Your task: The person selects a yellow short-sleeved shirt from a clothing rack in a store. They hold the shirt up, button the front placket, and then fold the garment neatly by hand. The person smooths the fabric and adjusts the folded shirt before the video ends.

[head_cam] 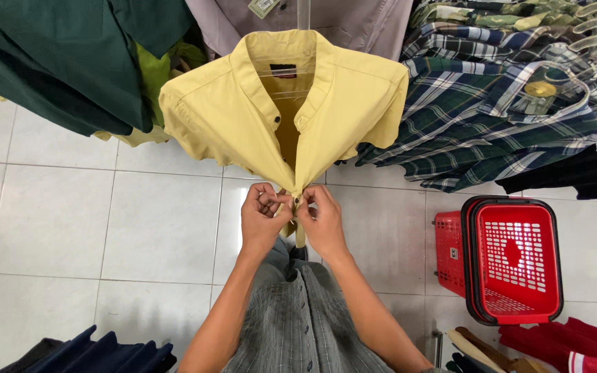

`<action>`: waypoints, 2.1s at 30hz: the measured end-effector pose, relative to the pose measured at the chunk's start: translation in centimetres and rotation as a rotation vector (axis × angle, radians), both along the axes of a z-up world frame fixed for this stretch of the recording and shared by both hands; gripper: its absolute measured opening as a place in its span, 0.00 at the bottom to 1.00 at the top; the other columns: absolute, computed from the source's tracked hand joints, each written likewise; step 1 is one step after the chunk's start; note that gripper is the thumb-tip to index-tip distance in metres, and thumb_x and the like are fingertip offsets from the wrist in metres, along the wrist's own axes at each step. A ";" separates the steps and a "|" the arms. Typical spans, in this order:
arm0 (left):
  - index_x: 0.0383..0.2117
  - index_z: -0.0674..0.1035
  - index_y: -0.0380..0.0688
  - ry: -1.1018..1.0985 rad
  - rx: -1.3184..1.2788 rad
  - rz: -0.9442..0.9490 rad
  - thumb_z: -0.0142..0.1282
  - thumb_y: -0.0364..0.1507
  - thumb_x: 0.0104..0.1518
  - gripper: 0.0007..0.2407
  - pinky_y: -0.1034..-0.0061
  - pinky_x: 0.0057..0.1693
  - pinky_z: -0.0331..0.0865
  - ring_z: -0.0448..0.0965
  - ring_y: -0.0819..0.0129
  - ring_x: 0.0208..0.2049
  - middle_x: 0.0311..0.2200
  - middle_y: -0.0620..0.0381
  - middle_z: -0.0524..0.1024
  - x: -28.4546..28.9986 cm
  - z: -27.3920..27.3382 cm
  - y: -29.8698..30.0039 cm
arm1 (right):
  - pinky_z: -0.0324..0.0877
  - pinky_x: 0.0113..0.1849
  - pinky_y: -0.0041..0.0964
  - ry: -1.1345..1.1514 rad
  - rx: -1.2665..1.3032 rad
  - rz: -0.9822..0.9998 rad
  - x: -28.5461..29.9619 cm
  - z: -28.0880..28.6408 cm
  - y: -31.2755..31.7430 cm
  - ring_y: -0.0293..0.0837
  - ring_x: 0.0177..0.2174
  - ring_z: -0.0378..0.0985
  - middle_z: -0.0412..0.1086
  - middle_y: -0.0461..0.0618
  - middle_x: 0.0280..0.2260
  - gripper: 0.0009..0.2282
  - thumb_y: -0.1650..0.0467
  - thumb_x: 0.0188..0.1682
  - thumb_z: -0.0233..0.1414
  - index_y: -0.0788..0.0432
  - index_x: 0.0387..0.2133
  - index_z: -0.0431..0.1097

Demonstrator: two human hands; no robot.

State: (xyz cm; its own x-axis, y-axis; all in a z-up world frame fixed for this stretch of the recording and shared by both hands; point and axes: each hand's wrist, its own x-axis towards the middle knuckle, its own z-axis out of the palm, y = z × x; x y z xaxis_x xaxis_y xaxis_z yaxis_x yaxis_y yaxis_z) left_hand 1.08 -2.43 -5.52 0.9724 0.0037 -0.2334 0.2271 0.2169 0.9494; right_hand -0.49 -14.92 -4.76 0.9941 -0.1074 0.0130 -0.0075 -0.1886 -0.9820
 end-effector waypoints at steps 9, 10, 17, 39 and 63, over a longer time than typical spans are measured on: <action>0.29 0.64 0.42 -0.062 -0.031 -0.033 0.60 0.18 0.42 0.14 0.71 0.55 0.66 0.76 0.67 0.43 0.25 0.49 0.78 0.5 0.4 0.3 | 0.70 0.23 0.32 -0.007 0.101 0.000 0.3 1.2 -0.1 0.40 0.24 0.68 0.58 0.52 0.20 0.04 0.76 0.48 0.43 0.66 0.26 0.63; 0.28 0.63 0.43 -0.065 -0.032 -0.014 0.60 0.18 0.43 0.14 0.71 0.54 0.67 0.76 0.67 0.43 0.25 0.49 0.78 0.5 1.0 0.2 | 0.70 0.22 0.32 -0.008 0.157 -0.003 0.3 1.5 0.0 0.38 0.24 0.68 0.58 0.50 0.19 0.05 0.76 0.49 0.42 0.65 0.26 0.63; 0.28 0.61 0.44 -0.079 -0.016 0.011 0.60 0.19 0.43 0.16 0.70 0.54 0.67 0.74 0.67 0.44 0.26 0.48 0.78 0.3 2.1 0.2 | 0.68 0.29 0.33 0.010 0.307 0.064 0.5 2.7 0.4 0.36 0.26 0.63 0.61 0.50 0.21 0.03 0.74 0.48 0.48 0.64 0.29 0.62; 0.33 0.68 0.40 0.156 -0.175 0.005 0.57 0.24 0.52 0.08 0.88 0.34 0.69 0.72 0.80 0.25 0.25 0.57 0.74 0.8 0.1 0.7 | 0.65 0.40 0.35 0.123 0.337 0.248 0.7 0.3 -0.7 0.38 0.31 0.66 0.64 0.47 0.25 0.08 0.70 0.52 0.41 0.62 0.31 0.65; 0.40 0.75 0.40 -0.525 0.797 -0.226 0.51 0.19 0.53 0.09 0.73 0.34 0.76 0.75 0.63 0.28 0.24 0.56 0.64 3.6 -0.5 0.0 | 0.63 0.31 0.44 0.115 -0.927 -0.007 9.1 2.6 1.6 0.51 0.32 0.67 0.60 0.51 0.29 0.10 0.69 0.42 0.52 0.57 0.34 0.59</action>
